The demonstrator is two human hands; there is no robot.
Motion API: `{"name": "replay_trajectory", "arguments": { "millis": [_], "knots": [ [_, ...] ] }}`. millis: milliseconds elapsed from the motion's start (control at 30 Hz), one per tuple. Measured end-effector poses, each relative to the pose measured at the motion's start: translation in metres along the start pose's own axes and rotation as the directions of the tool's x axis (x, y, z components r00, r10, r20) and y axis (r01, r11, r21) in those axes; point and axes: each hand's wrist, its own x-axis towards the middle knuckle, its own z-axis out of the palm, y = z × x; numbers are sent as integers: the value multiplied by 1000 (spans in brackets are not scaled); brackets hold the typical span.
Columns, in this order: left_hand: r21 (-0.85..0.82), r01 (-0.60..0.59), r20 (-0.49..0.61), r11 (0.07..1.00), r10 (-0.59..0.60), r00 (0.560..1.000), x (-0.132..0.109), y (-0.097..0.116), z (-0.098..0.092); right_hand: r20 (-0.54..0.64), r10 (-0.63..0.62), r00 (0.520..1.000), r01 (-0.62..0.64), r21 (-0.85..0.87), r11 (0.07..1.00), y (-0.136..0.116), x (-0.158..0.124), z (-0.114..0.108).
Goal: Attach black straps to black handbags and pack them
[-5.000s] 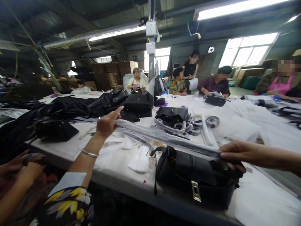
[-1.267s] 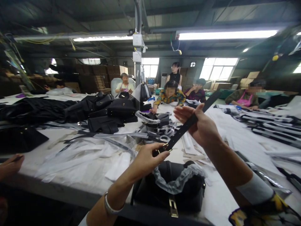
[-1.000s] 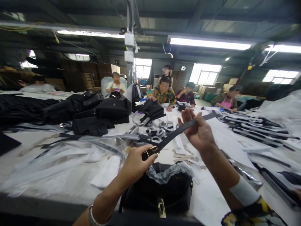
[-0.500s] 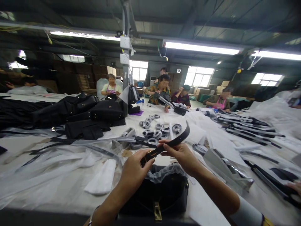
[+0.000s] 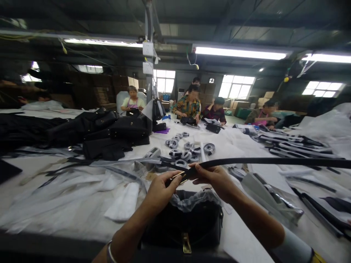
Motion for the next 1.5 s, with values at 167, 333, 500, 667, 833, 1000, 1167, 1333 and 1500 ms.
{"name": "replay_trajectory", "arguments": {
  "millis": [167,333,500,667,833,1000,1167,1333,1500],
  "knots": [
    [-117,52,-14,992,-54,998,2,3,-1,12,-6,1000,5,53,999,0,-1,1],
    [-115,72,-17,991,-75,997,5,1,0,44,25,999,-30,97,995,-2,-3,6],
    [-83,48,12,995,-48,999,8,-1,1,51,-4,999,0,60,998,-4,-7,8],
    [8,25,0,1000,-25,1000,11,0,2,2,-94,996,93,-194,977,-2,-8,14],
    [69,6,-88,998,1,996,13,-5,3,4,-225,974,185,-582,792,2,-13,27],
    [38,-36,-84,999,39,996,7,-3,-4,-10,-148,989,135,-360,923,-4,-9,32],
    [-120,-26,-26,992,24,999,0,4,-13,14,102,995,-103,145,984,-8,2,26],
    [-204,10,-17,979,-14,1000,1,0,-14,16,120,993,-120,215,969,-4,-1,27],
    [-116,17,35,993,-13,999,3,2,-18,27,21,999,-22,22,1000,-11,-3,28]
  ]
}}
